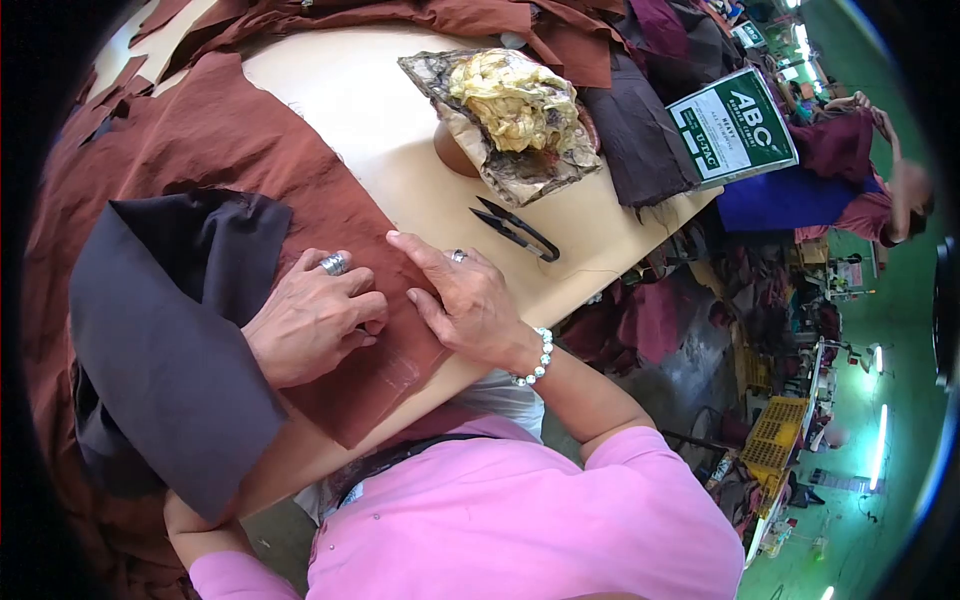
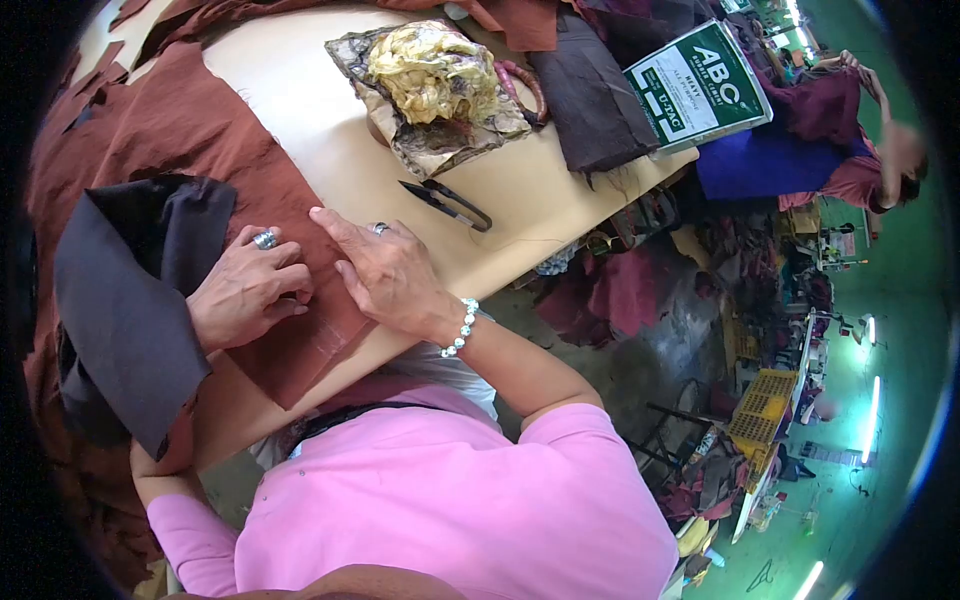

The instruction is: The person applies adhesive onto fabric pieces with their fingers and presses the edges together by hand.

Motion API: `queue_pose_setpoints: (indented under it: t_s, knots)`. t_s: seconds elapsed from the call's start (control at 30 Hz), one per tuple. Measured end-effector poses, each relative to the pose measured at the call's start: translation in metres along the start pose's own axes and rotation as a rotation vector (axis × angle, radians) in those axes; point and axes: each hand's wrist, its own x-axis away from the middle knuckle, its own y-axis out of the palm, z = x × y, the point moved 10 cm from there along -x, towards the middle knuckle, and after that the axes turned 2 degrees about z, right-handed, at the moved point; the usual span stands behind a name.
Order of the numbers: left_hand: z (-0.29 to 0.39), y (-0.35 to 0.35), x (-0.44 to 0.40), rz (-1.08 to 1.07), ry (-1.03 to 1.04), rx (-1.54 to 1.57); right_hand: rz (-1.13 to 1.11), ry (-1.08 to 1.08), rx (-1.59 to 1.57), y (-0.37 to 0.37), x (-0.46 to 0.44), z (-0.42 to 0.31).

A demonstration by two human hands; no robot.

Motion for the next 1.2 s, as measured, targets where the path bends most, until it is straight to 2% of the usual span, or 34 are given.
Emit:
queue_pose_setpoints:
  t_s: [0.47, 0.9, 1.0, 1.2]
  knots:
    - [0.018, 0.000, 0.007, 0.106, 0.087, -0.133, -0.001, 0.008, -0.005, 0.002, 0.001, 0.002]
    - [0.014, 0.004, 0.009, 0.135, 0.091, -0.093, 0.018, -0.038, 0.025, 0.001, 0.000, 0.000]
    - [0.010, 0.010, 0.008, 0.085, 0.054, -0.100, 0.036, -0.041, 0.008, 0.001, 0.001, 0.003]
    - [0.015, 0.011, 0.011, 0.143, 0.075, -0.131, 0.050, -0.047, -0.025, 0.001, 0.000, 0.002]
